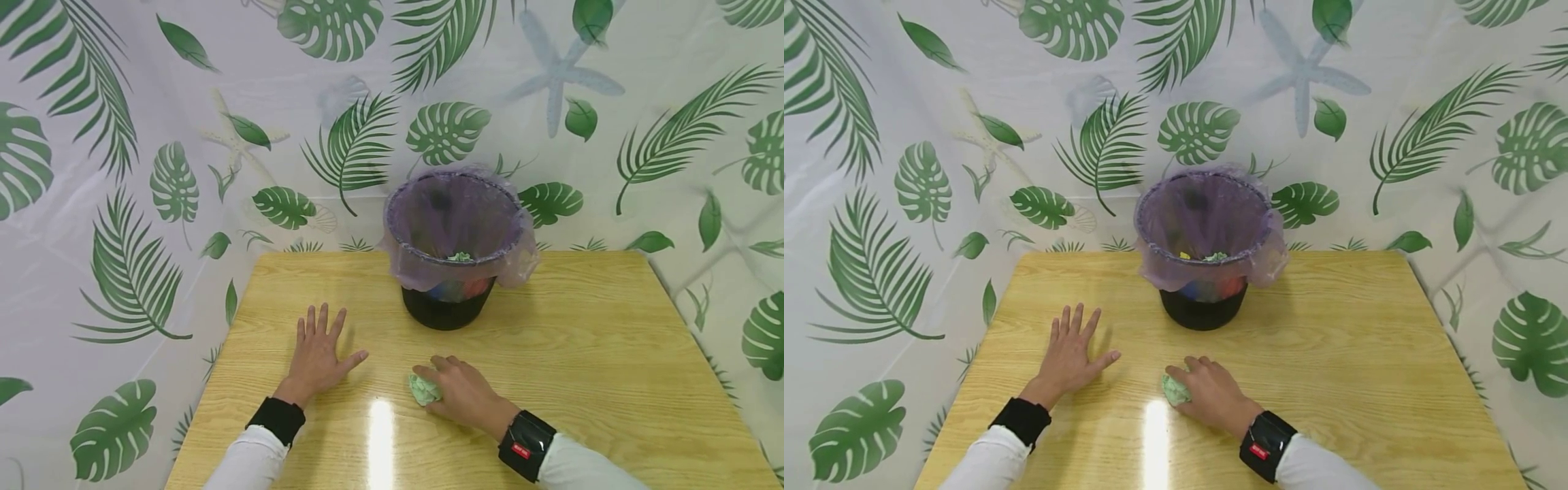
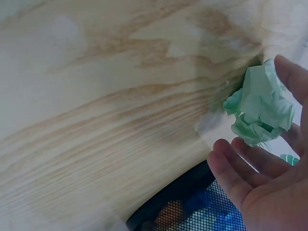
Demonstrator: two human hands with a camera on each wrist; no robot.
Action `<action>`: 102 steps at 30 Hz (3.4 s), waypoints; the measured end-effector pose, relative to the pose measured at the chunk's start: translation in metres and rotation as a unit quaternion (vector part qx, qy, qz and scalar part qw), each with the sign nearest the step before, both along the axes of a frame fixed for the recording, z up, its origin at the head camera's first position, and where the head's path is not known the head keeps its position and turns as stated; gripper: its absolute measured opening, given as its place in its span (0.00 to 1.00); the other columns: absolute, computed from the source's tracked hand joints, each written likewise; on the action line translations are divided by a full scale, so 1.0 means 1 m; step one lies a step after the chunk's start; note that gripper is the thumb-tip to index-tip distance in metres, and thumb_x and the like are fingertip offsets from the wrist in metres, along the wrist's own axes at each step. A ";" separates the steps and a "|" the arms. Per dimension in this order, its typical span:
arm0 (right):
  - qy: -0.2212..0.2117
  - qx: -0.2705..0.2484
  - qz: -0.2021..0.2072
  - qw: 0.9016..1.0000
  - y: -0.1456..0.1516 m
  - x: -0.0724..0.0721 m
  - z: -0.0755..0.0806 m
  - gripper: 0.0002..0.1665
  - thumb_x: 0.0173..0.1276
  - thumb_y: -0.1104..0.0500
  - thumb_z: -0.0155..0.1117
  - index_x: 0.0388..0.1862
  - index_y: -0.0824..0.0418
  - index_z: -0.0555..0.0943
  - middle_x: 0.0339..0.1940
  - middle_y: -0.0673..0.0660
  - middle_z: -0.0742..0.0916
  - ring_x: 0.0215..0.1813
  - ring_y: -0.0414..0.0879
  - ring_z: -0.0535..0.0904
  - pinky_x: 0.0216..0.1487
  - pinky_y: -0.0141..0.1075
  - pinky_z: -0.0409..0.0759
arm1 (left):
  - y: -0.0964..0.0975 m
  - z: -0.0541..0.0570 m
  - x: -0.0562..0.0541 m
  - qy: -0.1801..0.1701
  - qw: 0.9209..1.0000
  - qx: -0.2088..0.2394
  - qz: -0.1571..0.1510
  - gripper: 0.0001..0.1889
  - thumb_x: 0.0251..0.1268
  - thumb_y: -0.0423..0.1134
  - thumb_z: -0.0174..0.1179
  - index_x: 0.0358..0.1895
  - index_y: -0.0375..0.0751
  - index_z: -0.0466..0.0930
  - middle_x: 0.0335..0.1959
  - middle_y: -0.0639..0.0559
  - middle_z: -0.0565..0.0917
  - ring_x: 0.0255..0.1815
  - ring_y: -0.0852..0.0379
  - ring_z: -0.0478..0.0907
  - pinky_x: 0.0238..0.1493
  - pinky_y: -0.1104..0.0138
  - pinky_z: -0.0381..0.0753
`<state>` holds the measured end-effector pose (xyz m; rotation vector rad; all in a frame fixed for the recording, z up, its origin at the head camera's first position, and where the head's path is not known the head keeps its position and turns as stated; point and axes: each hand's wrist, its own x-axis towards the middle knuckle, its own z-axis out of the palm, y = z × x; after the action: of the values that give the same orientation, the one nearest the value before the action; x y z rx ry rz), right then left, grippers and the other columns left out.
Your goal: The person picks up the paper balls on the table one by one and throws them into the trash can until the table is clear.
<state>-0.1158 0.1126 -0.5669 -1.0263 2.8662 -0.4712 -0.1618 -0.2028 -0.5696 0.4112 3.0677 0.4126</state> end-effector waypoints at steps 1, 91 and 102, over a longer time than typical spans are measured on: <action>-0.002 0.000 0.002 1.000 0.000 0.000 0.000 0.39 0.59 0.47 0.81 0.67 0.55 0.81 0.60 0.67 0.83 0.56 0.64 0.82 0.53 0.54 0.84 | 0.000 0.000 0.000 -0.001 1.000 -0.001 0.000 0.54 0.65 0.78 0.48 0.85 0.49 0.47 0.84 0.33 0.44 0.83 0.32 0.32 0.79 0.38 0.34; 0.107 -0.116 -0.164 0.974 0.042 -0.128 0.201 0.29 0.67 0.60 0.74 0.66 0.61 0.78 0.53 0.67 0.87 0.53 0.62 0.83 0.47 0.54 0.81 | -0.002 0.002 0.002 0.007 1.000 -0.008 -0.003 0.53 0.66 0.78 0.48 0.85 0.49 0.48 0.83 0.33 0.46 0.83 0.30 0.37 0.79 0.38 0.37; 0.042 -0.063 -0.179 0.981 0.040 -0.132 0.198 0.42 0.75 0.38 0.62 0.78 0.60 0.68 0.75 0.66 0.73 0.76 0.65 0.67 0.71 0.62 0.67 | -0.001 -0.001 0.001 0.022 1.000 -0.006 -0.003 0.52 0.66 0.77 0.49 0.84 0.48 0.50 0.83 0.32 0.48 0.83 0.30 0.36 0.78 0.37 0.37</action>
<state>-0.2480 0.1524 -0.3692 -0.5509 3.1435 -0.6510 -0.1611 -0.2040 -0.5705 0.4359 3.1079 0.3899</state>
